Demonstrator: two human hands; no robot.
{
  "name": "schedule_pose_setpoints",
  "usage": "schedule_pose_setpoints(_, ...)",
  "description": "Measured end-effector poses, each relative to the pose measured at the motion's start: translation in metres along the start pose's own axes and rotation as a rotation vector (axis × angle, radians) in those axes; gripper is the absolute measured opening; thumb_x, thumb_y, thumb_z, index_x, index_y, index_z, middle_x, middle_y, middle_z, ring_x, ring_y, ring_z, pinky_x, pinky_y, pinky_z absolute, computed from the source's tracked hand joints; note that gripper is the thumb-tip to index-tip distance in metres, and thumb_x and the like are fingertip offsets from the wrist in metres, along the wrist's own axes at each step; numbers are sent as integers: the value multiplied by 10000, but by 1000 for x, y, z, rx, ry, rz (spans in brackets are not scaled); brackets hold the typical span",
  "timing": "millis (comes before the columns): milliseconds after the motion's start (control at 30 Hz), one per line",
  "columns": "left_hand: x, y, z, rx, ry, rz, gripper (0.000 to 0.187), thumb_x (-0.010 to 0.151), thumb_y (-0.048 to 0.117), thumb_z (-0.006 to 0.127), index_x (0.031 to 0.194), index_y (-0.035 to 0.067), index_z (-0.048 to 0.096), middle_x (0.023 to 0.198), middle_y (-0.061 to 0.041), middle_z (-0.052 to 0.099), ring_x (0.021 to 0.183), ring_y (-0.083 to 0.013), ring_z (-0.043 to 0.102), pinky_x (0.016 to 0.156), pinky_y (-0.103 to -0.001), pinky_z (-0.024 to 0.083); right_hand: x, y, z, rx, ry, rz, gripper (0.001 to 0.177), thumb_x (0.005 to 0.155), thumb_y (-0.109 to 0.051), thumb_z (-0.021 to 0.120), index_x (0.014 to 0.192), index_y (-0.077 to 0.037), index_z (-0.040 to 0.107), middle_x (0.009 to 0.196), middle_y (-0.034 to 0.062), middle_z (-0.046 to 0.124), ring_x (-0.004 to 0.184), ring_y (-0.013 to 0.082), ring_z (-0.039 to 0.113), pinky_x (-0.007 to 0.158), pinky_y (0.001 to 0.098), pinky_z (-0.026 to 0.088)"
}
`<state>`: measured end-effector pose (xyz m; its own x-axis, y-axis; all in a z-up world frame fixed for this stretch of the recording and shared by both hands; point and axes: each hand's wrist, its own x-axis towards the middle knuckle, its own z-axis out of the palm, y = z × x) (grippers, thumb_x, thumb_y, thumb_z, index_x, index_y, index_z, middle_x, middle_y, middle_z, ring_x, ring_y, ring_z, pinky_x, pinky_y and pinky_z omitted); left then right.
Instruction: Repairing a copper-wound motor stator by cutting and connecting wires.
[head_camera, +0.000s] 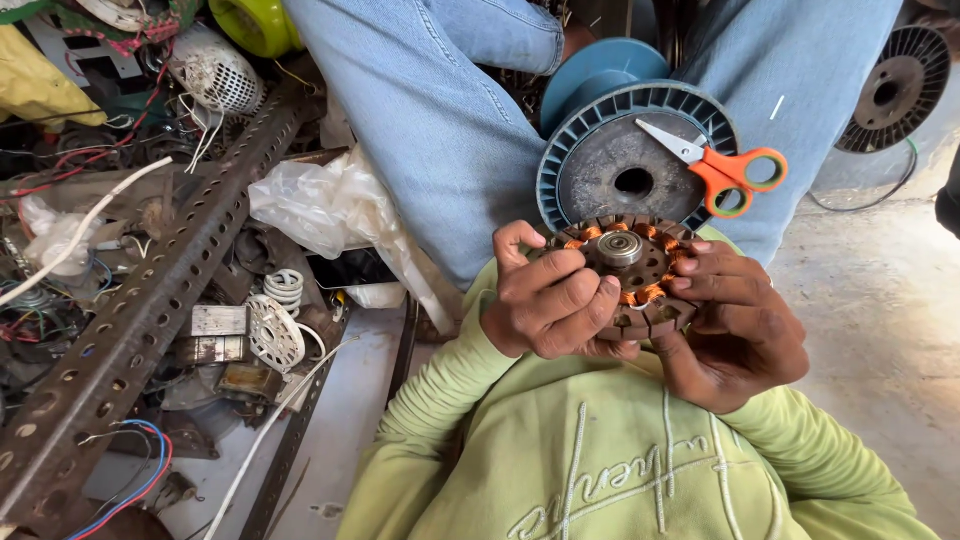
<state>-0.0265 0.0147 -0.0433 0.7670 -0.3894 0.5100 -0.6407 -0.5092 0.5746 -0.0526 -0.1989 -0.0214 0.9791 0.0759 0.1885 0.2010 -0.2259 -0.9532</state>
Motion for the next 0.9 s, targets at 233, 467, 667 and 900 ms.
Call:
schedule_pose_setpoints(233,5,1,0,27,48,-3,395,953,488,746,990,101,676,861,38,564,786,-144,624,806,-482,346,5,-3,6,-5,32,24,317,774,28,781,881,-44,491,1007,204,671,1071,322,681,1055,523,535)
schedule_pose_setpoints(467,22,6,-1,-76,68,-188,340,886,414,706,963,85,660,859,-11,600,778,-194,632,868,-480,387,14,25,18,-31,126,-365,240,780,90,725,796,-33,520,1072,252,621,1002,394,669,978,590,561)
schedule_pose_setpoints(667,41,7,-13,-232,68,-276,261,796,260,676,969,67,645,885,-52,633,787,-235,642,904,-466,393,34,29,25,-106,152,-617,169,775,10,835,832,-33,681,1081,231,629,993,381,652,897,531,588)
schedule_pose_setpoints(900,45,14,-11,-256,140,-340,233,823,244,683,976,73,645,916,-60,663,811,-265,640,836,-377,411,36,3,-1,-103,-24,-276,181,817,87,778,970,9,720,1240,233,662,1197,414,671,1105,509,546)
